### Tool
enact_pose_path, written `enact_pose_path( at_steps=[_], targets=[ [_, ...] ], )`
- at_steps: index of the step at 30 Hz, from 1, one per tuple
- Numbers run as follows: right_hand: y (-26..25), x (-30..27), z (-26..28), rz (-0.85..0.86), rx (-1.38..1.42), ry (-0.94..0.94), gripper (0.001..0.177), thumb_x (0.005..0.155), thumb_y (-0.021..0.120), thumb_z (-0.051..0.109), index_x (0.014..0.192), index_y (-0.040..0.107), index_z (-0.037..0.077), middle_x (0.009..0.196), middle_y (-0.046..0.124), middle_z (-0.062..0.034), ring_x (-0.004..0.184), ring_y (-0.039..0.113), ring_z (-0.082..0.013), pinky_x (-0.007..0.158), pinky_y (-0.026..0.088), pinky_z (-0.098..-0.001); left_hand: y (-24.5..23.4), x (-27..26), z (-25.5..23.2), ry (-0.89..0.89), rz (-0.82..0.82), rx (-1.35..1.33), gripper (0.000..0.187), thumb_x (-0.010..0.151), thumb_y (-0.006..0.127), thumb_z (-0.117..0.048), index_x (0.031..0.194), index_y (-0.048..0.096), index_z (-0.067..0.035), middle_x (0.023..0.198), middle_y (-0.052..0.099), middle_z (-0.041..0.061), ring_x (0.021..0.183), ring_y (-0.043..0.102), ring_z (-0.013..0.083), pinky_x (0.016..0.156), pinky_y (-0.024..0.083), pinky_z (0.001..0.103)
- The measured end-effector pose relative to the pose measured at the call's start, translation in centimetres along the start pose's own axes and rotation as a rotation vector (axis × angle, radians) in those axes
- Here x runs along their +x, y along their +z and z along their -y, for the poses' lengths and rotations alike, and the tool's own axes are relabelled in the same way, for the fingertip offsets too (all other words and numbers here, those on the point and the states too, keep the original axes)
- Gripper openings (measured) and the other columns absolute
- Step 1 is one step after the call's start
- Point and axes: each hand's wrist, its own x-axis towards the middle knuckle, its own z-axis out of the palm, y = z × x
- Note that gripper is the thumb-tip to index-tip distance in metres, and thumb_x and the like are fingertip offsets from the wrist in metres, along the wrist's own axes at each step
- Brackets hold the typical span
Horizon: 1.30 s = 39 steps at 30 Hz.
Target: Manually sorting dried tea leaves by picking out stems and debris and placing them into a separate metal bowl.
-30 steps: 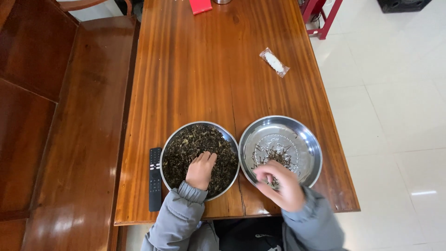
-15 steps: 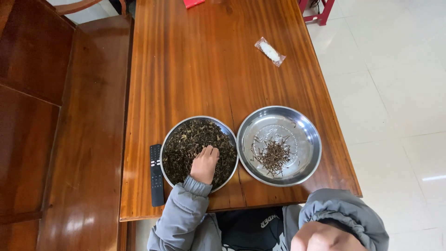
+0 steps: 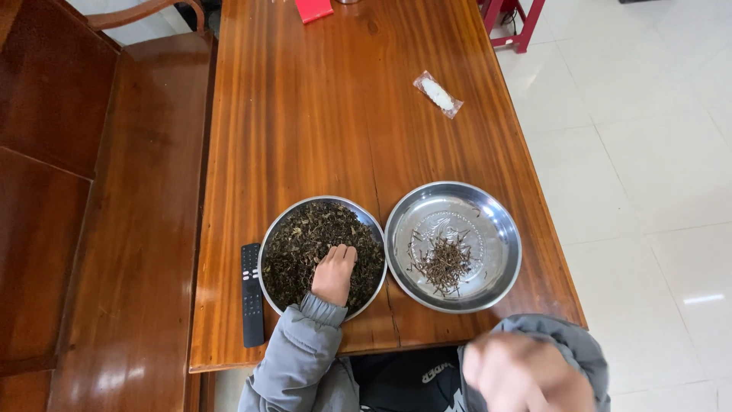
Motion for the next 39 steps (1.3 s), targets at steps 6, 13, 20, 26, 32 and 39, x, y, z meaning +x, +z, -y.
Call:
enact_pose_path(
  at_steps=[6, 13, 20, 26, 32, 39],
  targets=[
    [-2.6, -1.9, -3.5, 0.113, -0.282, 0.164, 0.039, 0.114, 0.054, 0.045, 0.101, 0.066, 0.01, 0.08, 0.059, -0.0017, 0.067, 0.053, -0.0166, 0.062, 0.05, -0.0321, -0.1, -0.2, 0.2, -0.023, -0.027, -0.048, 0.032, 0.069, 0.073, 0.011, 0.084, 0.055, -0.012, 0.08, 0.056, 0.005, 0.073, 0.057, 0.0227, 0.046, 0.054, 0.037],
    [-4.5, -6.5, -7.7, -0.02, -0.49, 0.425, 0.019, 0.104, 0.057, 0.031, 0.104, 0.067, 0.014, 0.07, 0.058, 0.0028, 0.064, 0.053, -0.008, 0.063, 0.05, -0.0233, -0.9, -1.0, 1.3, -0.091, 0.036, -0.194, 0.035, 0.075, 0.074, 0.014, 0.102, 0.064, -0.005, 0.1, 0.064, 0.009, 0.085, 0.063, 0.024, 0.056, 0.065, 0.033],
    [-4.1, -8.2, -12.4, 0.003, -0.815, 0.455, 0.009, 0.096, 0.066, 0.011, 0.104, 0.067, 0.009, 0.076, 0.061, 0.0006, 0.065, 0.055, -0.0091, 0.06, 0.053, -0.0223, -3.0, -2.0, 2.1, -0.162, -0.087, -0.317, 0.022, 0.087, 0.074, -0.002, 0.108, 0.069, -0.004, 0.103, 0.065, 0.01, 0.094, 0.068, 0.0281, 0.071, 0.069, 0.038],
    [-3.3, -8.7, -14.5, 0.051, -0.995, 0.527, 0.008, 0.096, 0.069, 0.018, 0.102, 0.067, 0.012, 0.078, 0.061, 0.0014, 0.07, 0.059, -0.014, 0.068, 0.054, -0.0308, -4.3, -2.4, 1.5, -0.2, -0.135, -0.374, 0.011, 0.094, 0.07, -0.006, 0.105, 0.073, -0.004, 0.092, 0.057, 0.006, 0.061, 0.061, 0.0181, 0.05, 0.063, 0.031],
    [-3.8, -9.9, -16.3, 0.085, -1.019, 0.581, 0.01, 0.098, 0.067, 0.021, 0.102, 0.067, 0.012, 0.079, 0.06, 0.0006, 0.071, 0.056, -0.0137, 0.066, 0.052, -0.0303, -3.7, -2.6, 0.8, -0.191, -0.17, -0.412, 0.014, 0.094, 0.069, -0.008, 0.107, 0.073, -0.002, 0.1, 0.071, 0.011, 0.069, 0.074, 0.0202, 0.059, 0.068, 0.025],
    [-3.5, -10.3, -17.9, 0.074, -0.999, 0.64, 0.031, 0.1, 0.062, 0.028, 0.124, 0.06, 0.007, 0.109, 0.066, -0.0094, 0.096, 0.065, -0.0214, 0.083, 0.059, -0.0353, -5.8, -2.2, -1.4, -0.097, -0.189, -0.574, 0.021, 0.094, 0.067, -0.003, 0.114, 0.068, 0.001, 0.107, 0.075, 0.018, 0.087, 0.079, 0.024, 0.08, 0.069, 0.025]
  ],
)
